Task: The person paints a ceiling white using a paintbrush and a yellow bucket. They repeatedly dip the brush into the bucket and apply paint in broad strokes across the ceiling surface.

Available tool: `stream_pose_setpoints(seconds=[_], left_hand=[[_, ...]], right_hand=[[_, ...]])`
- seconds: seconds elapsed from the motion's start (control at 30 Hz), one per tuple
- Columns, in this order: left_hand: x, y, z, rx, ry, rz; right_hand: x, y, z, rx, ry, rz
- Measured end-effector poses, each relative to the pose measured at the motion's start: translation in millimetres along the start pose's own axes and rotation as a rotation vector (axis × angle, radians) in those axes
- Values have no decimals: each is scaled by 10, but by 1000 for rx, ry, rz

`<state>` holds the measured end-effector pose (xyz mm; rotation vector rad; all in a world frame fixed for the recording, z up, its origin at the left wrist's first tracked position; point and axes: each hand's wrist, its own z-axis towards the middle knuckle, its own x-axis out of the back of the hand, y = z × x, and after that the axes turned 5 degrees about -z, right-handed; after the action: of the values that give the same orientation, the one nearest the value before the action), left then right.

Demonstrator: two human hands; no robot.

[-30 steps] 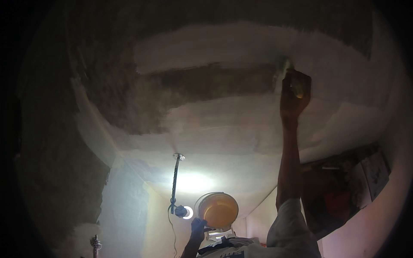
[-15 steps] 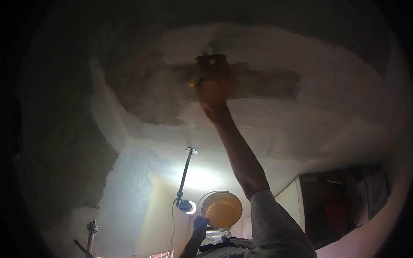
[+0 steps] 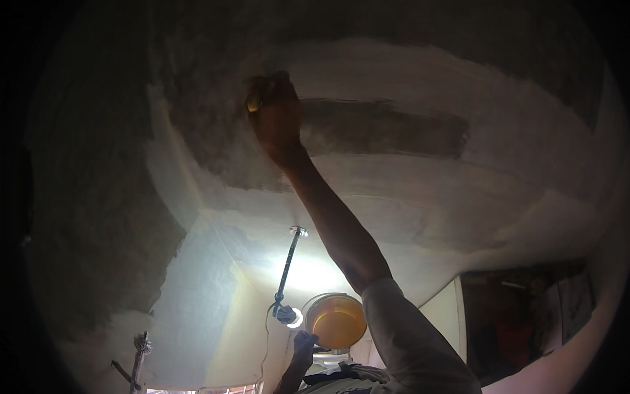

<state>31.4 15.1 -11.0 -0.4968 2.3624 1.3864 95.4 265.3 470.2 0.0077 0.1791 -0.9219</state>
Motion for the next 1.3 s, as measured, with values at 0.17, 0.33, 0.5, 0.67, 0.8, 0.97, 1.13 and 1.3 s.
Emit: stream_pose_setpoints(seconds=[0.17, 0.33, 0.5, 0.67, 0.8, 0.97, 1.13, 1.3], left_hand=[[-10, 37, 25, 17, -41, 37], [-56, 57, 20, 25, -60, 31], [-137, 38, 79, 61, -71, 68], [-267, 9, 115, 65, -106, 93], [-237, -6, 88, 62, -87, 92], [-196, -89, 86, 34, -74, 92], [-181, -113, 92, 27, -25, 104], [-138, -102, 103, 18, -12, 77]], right_hand=[[224, 135, 295, 50, 20, -83], [750, 556, 399, 64, 73, -23], [1544, 1008, 543, -105, 99, -33], [2391, 1404, 686, -132, 135, -284], [2771, 1571, 682, -152, 187, -351], [2869, 1540, 638, -150, 215, -565], [2169, 1367, 466, 11, 204, -469], [1153, 800, 322, 83, 111, -315]])
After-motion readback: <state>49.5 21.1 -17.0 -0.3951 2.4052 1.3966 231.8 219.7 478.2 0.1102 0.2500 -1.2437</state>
